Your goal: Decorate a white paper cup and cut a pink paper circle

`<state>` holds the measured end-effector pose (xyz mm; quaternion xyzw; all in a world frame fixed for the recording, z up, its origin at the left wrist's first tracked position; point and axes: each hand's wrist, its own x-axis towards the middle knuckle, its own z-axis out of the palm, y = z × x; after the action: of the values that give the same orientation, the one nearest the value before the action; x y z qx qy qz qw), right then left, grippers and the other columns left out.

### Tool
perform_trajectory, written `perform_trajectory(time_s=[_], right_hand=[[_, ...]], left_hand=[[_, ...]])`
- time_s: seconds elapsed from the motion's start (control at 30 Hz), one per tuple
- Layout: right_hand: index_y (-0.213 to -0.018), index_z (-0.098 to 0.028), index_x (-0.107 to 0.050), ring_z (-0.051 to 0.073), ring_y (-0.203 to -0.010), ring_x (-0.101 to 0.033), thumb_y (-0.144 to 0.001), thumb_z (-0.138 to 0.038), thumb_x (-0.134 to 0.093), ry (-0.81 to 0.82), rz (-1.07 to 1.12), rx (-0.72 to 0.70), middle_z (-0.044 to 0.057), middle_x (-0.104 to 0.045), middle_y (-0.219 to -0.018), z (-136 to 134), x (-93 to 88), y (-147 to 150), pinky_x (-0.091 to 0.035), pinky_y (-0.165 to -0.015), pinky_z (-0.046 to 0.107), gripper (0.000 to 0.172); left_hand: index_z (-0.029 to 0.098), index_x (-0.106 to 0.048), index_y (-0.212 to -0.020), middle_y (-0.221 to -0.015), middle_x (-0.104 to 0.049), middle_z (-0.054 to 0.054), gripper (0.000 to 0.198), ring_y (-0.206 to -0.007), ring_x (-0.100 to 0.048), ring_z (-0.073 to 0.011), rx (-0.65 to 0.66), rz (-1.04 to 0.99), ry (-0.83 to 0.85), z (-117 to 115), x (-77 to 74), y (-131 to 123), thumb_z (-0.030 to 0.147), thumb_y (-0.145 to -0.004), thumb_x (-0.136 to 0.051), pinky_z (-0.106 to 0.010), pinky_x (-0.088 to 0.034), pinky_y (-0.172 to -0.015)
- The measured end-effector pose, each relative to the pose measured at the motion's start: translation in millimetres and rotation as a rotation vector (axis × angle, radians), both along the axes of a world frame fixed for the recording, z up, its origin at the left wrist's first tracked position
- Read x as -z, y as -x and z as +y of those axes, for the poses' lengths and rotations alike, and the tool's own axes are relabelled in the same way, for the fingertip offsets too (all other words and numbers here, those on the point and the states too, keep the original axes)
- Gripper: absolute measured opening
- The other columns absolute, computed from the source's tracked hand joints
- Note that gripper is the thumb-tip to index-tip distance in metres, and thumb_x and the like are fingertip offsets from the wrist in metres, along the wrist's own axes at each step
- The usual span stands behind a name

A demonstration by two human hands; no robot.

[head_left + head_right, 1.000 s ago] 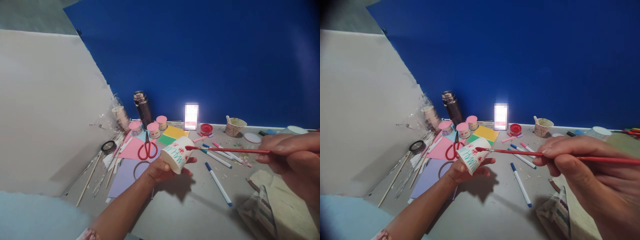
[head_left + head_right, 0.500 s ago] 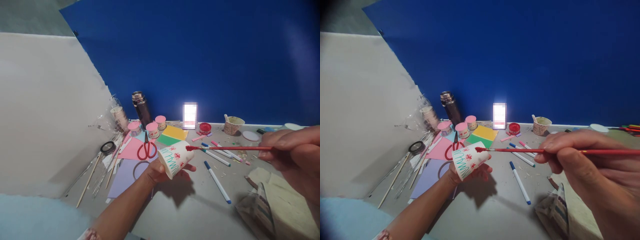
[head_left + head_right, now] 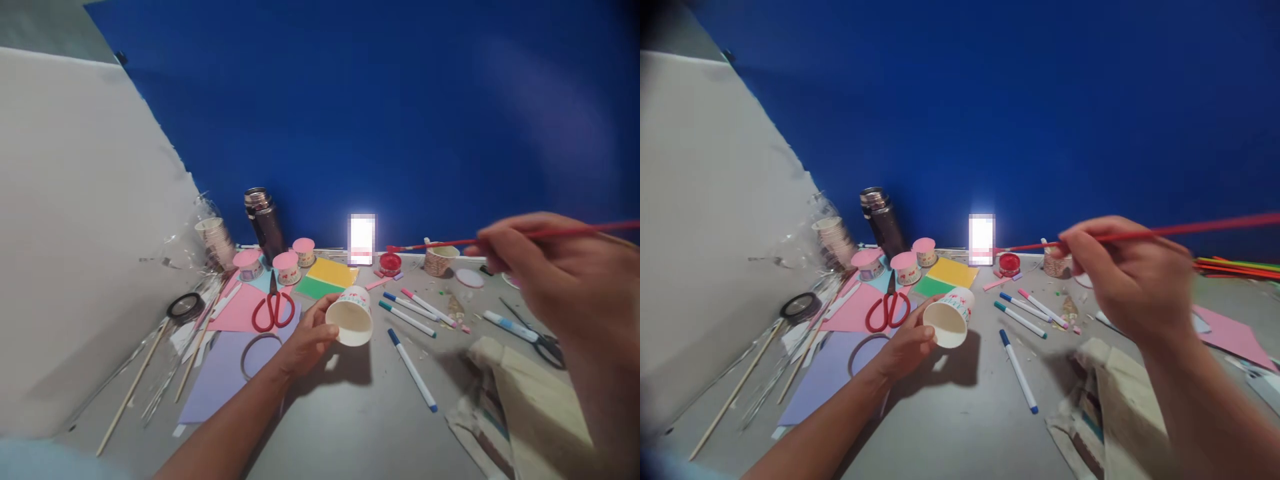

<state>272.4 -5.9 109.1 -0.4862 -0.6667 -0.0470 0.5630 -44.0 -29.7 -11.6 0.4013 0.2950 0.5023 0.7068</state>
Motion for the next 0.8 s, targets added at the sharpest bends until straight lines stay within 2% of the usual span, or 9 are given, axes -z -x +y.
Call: perform_trajectory(time_s=[0.07, 0.13, 0.17, 0.27, 0.33, 0.53, 0.63, 0.73, 0.8], right_hand=[[-0.077, -0.022, -0.076, 0.018, -0.064, -0.069, -0.096, -0.037, -0.067, 0.150, -0.065, 0.016, 0.002, -0.075, -0.067, 36.4, -10.1, 5.4, -0.050, -0.064, 0.030, 0.026], [-0.078, -0.019, -0.076, 0.018, -0.070, -0.071, -0.098, -0.032, -0.061, 0.447, -0.129, -0.080, 0.004, -0.079, -0.075, 79.7, -10.6, 8.3, -0.051, -0.068, 0.028, 0.027], [-0.074, -0.018, -0.074, 0.017, -0.066, -0.070, -0.096, -0.029, -0.061, 0.526, -0.145, -0.102, 0.005, -0.079, -0.074, 101.0, -7.5, 9.0, -0.050, -0.065, 0.027, 0.028], [-0.068, -0.018, -0.070, 0.015, -0.059, -0.067, -0.092, -0.022, -0.062, 0.645, -0.180, -0.140, 0.003, -0.077, -0.067, 152.8, 7.6, 11.0, -0.050, -0.059, 0.024, 0.025], [-0.070, -0.018, -0.069, 0.015, -0.058, -0.067, -0.092, -0.020, -0.062, 0.703, -0.203, -0.166, 0.003, -0.077, -0.068, 173.8, 16.7, 14.4, -0.050, -0.058, 0.023, 0.024], [-0.076, -0.017, -0.074, 0.015, -0.064, -0.070, -0.092, -0.019, -0.069, 0.810, -0.307, -0.193, 0.004, -0.080, -0.075, 201.5, 30.1, 32.3, -0.050, -0.062, 0.021, 0.016], [-0.095, -0.015, -0.079, 0.019, -0.079, -0.075, -0.093, -0.021, -0.069, 0.781, -0.340, -0.115, 0.008, -0.084, -0.089, 206.5, 33.2, 36.2, -0.052, -0.071, 0.023, 0.012], [-0.127, -0.010, -0.074, 0.029, -0.103, -0.076, -0.097, -0.027, -0.066, 0.711, -0.341, -0.001, 0.019, -0.083, -0.115, 195.1, 34.0, 32.6, -0.054, -0.084, 0.032, 0.036], [-0.142, -0.009, -0.067, 0.034, -0.112, -0.074, -0.098, -0.030, -0.064, 0.665, -0.338, 0.049, 0.022, -0.079, -0.125, 173.3, 35.3, 27.7, -0.054, -0.089, 0.037, 0.049]], left_hand=[[0.021, -0.073, -0.124, -0.120, -0.077, -0.012, 0.070, -0.104, -0.073, -0.0261, -0.027, 0.024, 0.000, 2.0, 0.7, -1.4, 0.043, -0.063, -0.099, -0.030, -0.056, -0.082], [0.021, -0.073, -0.123, -0.123, -0.076, -0.012, 0.069, -0.107, -0.073, -0.0278, -0.035, 0.035, 0.002, 2.8, 0.2, -1.7, 0.048, -0.064, -0.098, -0.032, -0.057, -0.084], [0.022, -0.073, -0.123, -0.123, -0.076, -0.012, 0.069, -0.107, -0.072, -0.0280, -0.038, 0.044, 0.004, 2.7, -0.4, -1.5, 0.049, -0.065, -0.097, -0.033, -0.057, -0.084], [0.024, -0.075, -0.123, -0.119, -0.077, -0.010, 0.066, -0.107, -0.072, -0.0265, -0.034, 0.097, -0.002, 1.2, -2.6, -0.7, 0.050, -0.067, -0.097, -0.031, -0.055, -0.086], [0.024, -0.076, -0.122, -0.117, -0.076, -0.009, 0.064, -0.106, -0.072, -0.0259, -0.012, 0.126, -0.027, 0.5, -3.3, -0.6, 0.050, -0.068, -0.097, -0.030, -0.054, -0.084], [0.027, -0.074, -0.127, -0.124, -0.072, -0.009, 0.068, -0.103, -0.071, -0.0251, -0.010, 0.186, -0.068, 4.0, 0.8, -0.8, 0.052, -0.068, -0.096, -0.031, -0.054, -0.080], [0.028, -0.069, -0.130, -0.125, -0.070, -0.009, 0.070, -0.101, -0.070, -0.0254, -0.070, 0.214, -0.089, 7.7, 5.8, 0.0, 0.049, -0.069, -0.095, -0.034, -0.055, -0.080], [0.028, -0.063, -0.133, -0.122, -0.069, -0.009, 0.073, -0.099, -0.068, -0.0251, -0.170, 0.320, -0.121, 10.0, 10.8, -0.6, 0.042, -0.069, -0.095, -0.037, -0.056, -0.081], [0.027, -0.061, -0.134, -0.123, -0.068, -0.009, 0.073, -0.101, -0.067, -0.0252, -0.272, 0.456, -0.195, 9.3, 13.1, -2.8, 0.036, -0.069, -0.093, -0.039, -0.055, -0.085]])
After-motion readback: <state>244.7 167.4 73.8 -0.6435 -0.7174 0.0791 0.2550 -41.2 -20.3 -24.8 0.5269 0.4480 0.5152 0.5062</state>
